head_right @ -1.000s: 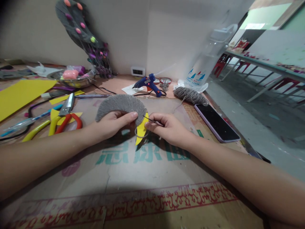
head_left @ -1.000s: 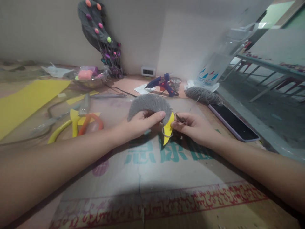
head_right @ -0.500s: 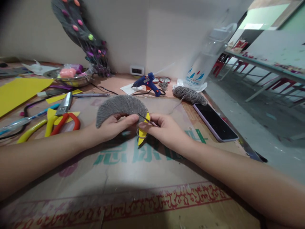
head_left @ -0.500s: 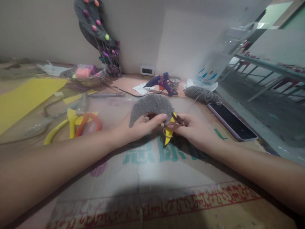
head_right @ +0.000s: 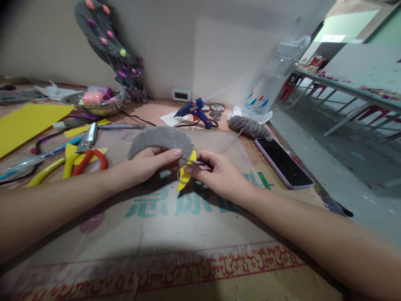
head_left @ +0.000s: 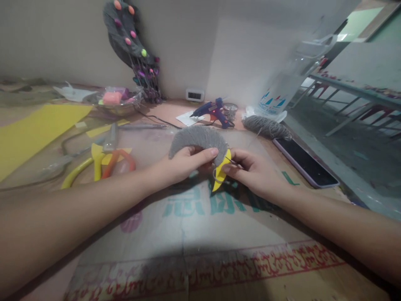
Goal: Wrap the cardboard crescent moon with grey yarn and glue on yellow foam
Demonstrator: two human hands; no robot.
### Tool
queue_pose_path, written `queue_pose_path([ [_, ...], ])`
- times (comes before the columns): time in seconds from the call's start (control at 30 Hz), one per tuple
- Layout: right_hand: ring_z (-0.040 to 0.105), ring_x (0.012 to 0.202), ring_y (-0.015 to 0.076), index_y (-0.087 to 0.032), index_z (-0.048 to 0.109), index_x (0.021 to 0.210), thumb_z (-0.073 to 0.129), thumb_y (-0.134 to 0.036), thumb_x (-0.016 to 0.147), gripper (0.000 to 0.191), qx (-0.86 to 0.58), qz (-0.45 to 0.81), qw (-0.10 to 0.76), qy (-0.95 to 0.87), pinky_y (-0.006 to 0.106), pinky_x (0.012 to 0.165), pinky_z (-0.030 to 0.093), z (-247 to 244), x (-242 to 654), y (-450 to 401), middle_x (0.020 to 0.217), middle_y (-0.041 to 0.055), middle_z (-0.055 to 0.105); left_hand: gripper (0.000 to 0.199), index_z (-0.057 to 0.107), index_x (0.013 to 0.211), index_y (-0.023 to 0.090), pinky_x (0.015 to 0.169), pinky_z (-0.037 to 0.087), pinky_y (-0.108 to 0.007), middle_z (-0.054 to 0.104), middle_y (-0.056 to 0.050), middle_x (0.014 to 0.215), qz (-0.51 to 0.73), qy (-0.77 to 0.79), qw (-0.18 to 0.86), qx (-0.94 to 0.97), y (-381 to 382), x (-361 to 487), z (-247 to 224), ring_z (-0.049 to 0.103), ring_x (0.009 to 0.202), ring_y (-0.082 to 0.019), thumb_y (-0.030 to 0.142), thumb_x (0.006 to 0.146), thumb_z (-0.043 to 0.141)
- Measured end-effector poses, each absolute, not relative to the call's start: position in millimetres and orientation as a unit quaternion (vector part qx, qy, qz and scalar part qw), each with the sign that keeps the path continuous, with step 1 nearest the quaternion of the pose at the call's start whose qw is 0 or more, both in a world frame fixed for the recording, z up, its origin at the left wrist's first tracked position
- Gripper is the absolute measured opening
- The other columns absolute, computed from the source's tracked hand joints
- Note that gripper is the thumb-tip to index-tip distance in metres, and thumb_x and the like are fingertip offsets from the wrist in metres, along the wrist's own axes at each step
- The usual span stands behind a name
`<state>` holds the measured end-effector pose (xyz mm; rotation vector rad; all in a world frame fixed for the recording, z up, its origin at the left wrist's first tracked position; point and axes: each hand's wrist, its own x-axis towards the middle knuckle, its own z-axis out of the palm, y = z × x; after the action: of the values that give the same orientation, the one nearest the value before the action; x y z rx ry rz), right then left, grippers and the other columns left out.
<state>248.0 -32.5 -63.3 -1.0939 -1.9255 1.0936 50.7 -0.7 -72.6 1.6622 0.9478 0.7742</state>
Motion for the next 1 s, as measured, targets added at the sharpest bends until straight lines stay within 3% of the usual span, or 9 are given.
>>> queue_pose_path([
  [0.1, 0.058, 0.078, 0.0170, -0.019, 0.059, 0.100, 0.056, -0.057, 0.088, 0.040, -0.394, 0.270, 0.375, -0.794, 0.030, 0.068, 0.048, -66, 262, -26, 0.087, 0.0033, 0.062, 0.036, 0.057, 0.063, 0.018, 0.050, 0.036, -0.022, 0.054, 0.002, 0.056, 0.322, 0.441, 0.506, 0.668, -6, 51, -65, 0.045, 0.052, -0.010, 0.047, 0.084, 0.054],
  [0.27, 0.059, 0.084, 0.0185, -0.025, 0.056, 0.120, 0.051, -0.031, 0.096, 0.026, -0.326, 0.038, 0.387, -0.862, 0.033, 0.074, 0.047, -63, 274, -24, 0.100, 0.0052, 0.064, 0.039, 0.057, 0.059, 0.017, 0.052, 0.036, -0.024, 0.056, 0.001, 0.057, 0.312, 0.477, 0.445, 0.690, -8, 47, -61, 0.048, 0.054, -0.011, 0.049, 0.082, 0.055],
  [0.47, 0.058, 0.071, 0.0162, -0.022, 0.061, 0.116, 0.052, -0.019, 0.094, 0.024, -0.280, -0.014, 0.315, -0.906, 0.030, 0.064, 0.046, -58, 268, -28, 0.080, 0.0035, 0.061, 0.045, 0.058, 0.059, 0.017, 0.055, 0.037, -0.026, 0.057, 0.001, 0.058, 0.300, 0.465, 0.405, 0.728, -6, 44, -65, 0.050, 0.057, -0.013, 0.055, 0.082, 0.052],
  [0.67, 0.061, 0.075, 0.0179, -0.022, 0.064, 0.111, 0.050, -0.021, 0.094, 0.022, -0.301, -0.073, 0.281, -0.908, 0.031, 0.066, 0.047, -58, 269, -27, 0.081, 0.0058, 0.065, 0.047, 0.056, 0.057, 0.017, 0.054, 0.035, -0.027, 0.054, 0.001, 0.056, 0.298, 0.467, 0.389, 0.736, -7, 43, -64, 0.048, 0.056, -0.013, 0.056, 0.082, 0.051],
  [1.0, 0.066, 0.076, 0.0194, -0.018, 0.064, 0.102, 0.050, -0.025, 0.094, 0.018, -0.328, -0.062, 0.283, -0.899, 0.032, 0.068, 0.050, -63, 273, -25, 0.085, 0.0074, 0.072, 0.045, 0.055, 0.055, 0.017, 0.051, 0.034, -0.025, 0.054, 0.001, 0.055, 0.300, 0.479, 0.389, 0.728, -8, 44, -62, 0.047, 0.053, -0.012, 0.054, 0.082, 0.052],
])
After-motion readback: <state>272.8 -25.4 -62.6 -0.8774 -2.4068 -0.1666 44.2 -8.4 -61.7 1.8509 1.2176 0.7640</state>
